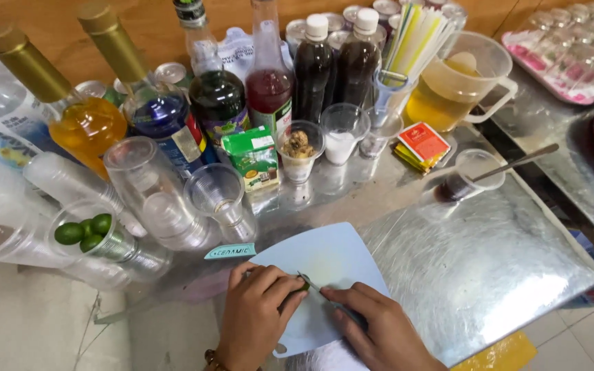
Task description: The person slices small green citrus fruits on a cutting board using a knife and places the slices into a plastic cup. They then pour a yellow liquid from a pitcher into the cup containing the fruit slices.
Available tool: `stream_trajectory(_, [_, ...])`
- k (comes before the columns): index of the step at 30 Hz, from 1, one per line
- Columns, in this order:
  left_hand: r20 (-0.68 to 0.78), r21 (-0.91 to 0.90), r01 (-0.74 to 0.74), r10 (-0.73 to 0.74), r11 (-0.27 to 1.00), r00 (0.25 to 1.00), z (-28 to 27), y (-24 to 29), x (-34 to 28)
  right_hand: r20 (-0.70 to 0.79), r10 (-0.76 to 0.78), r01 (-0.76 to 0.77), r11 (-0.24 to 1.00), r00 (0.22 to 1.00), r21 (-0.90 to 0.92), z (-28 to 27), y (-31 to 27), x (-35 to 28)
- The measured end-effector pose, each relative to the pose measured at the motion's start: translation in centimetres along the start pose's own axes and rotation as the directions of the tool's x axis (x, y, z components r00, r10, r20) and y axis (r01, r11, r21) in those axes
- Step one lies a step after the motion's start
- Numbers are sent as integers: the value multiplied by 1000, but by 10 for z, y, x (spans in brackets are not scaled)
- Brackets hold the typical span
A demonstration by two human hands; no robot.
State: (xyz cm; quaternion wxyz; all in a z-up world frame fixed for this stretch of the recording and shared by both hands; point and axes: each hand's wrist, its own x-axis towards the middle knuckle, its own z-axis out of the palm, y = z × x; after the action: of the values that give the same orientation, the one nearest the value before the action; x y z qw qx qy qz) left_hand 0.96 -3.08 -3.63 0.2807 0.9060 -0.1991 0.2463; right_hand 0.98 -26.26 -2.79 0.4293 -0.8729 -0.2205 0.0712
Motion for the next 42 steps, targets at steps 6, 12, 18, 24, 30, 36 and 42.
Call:
stream_trajectory(6, [-16,-3,35,-35,999,999,0,0,-3,-23,16,-15,999,1000,32,0,-10,-2])
stream_trajectory(12, [-14,6,46,-46,999,999,2,-1,-4,-62,0,-2,1000,998,-30,6,-10,-4])
stream_trajectory(18, [-3,-1,76,-76,997,997,2,-1,-4,-55,10,-13,999,998,-52,8,-8,-3])
stream_trajectory(24, [9,-21,98,-98,995,995,3,2,-6,-8,37,-38,998,999,-54,-4,-15,1])
stream_trajectory(30, [15,-71,86,-85,994,996,4,1,-7,2,46,-46,999,999,-13,-5,-14,0])
stream_trajectory(36, [-28,-143,64,-68,988,997,4,2,-4,17,89,-90,994,996,57,-10,-10,-1])
stream_trajectory(42, [12,-191,113,-113,975,994,6,2,-5,60,89,-90,996,994,17,-12,-8,-2])
